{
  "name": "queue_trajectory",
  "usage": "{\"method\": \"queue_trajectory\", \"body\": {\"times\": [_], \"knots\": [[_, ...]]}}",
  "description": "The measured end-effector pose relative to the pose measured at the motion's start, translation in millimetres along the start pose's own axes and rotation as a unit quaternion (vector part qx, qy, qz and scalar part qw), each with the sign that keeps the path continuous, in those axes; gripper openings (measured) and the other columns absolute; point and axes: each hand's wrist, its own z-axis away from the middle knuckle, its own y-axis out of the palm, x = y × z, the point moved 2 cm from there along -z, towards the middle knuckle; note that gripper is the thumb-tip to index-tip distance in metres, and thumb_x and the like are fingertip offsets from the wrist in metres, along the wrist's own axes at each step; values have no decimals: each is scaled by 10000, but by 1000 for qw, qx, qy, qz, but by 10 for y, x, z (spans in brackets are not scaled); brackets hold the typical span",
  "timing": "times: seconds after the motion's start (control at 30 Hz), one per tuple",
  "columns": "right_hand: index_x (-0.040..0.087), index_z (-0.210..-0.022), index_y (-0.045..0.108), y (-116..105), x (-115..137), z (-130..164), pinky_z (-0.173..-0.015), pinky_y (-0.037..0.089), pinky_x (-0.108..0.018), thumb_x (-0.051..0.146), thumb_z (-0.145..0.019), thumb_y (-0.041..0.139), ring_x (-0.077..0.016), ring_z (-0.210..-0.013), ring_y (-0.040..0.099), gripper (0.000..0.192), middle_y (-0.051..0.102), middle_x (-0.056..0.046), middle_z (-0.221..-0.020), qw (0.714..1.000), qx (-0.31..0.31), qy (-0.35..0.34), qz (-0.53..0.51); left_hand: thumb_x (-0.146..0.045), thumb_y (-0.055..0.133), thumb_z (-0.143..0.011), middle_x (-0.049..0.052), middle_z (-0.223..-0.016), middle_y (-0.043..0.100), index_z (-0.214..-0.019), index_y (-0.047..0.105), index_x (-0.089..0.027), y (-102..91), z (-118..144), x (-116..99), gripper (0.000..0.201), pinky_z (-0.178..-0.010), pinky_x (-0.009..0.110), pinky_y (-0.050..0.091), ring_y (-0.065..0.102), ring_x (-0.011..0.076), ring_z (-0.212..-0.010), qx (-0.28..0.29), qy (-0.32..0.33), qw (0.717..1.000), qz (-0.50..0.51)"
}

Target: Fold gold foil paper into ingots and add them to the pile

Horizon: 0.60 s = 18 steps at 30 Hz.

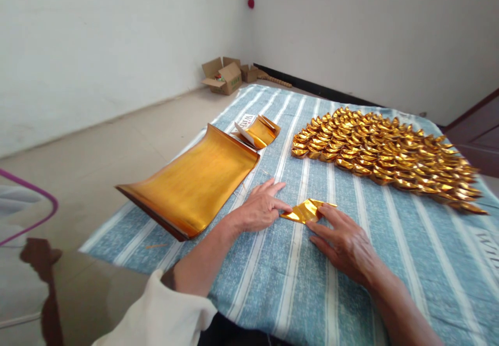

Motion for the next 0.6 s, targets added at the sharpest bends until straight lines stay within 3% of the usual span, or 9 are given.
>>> {"method": "queue_trajectory", "body": {"times": [0.27, 0.4, 0.6], "knots": [[221, -1054, 651, -9, 4, -9, -882, 519, -446, 192, -862, 563, -294, -1147, 533, 214, 550, -129, -1198, 1000, 7, 0, -1, -307, 698, -769, 54, -1462, 412, -944, 746, -299, 77, -13, -35, 182, -1095, 559, 188, 232, 363, -1394, -57, -10, 998, 21], [230, -1078, 640, -3, -3, -5, -909, 506, -449, 194, -864, 570, -290, -1165, 517, 228, 545, -121, -1206, 1000, 8, -3, 1, -300, 732, -731, 68, -1414, 466, -847, 748, -268, 185, -53, -43, 121, -1094, 526, 197, 282, 347, -1373, -118, -33, 993, 3], [236, -1183, 588, -10, 2, -12, -900, 508, -457, 215, -867, 566, -284, -1143, 526, 318, 548, -125, -1182, 1000, 13, -4, -2, -269, 739, -705, 29, -1420, 458, -840, 739, -283, 225, -79, -44, 136, -1106, 510, 179, 269, 330, -1379, -125, -48, 991, 0]]}}
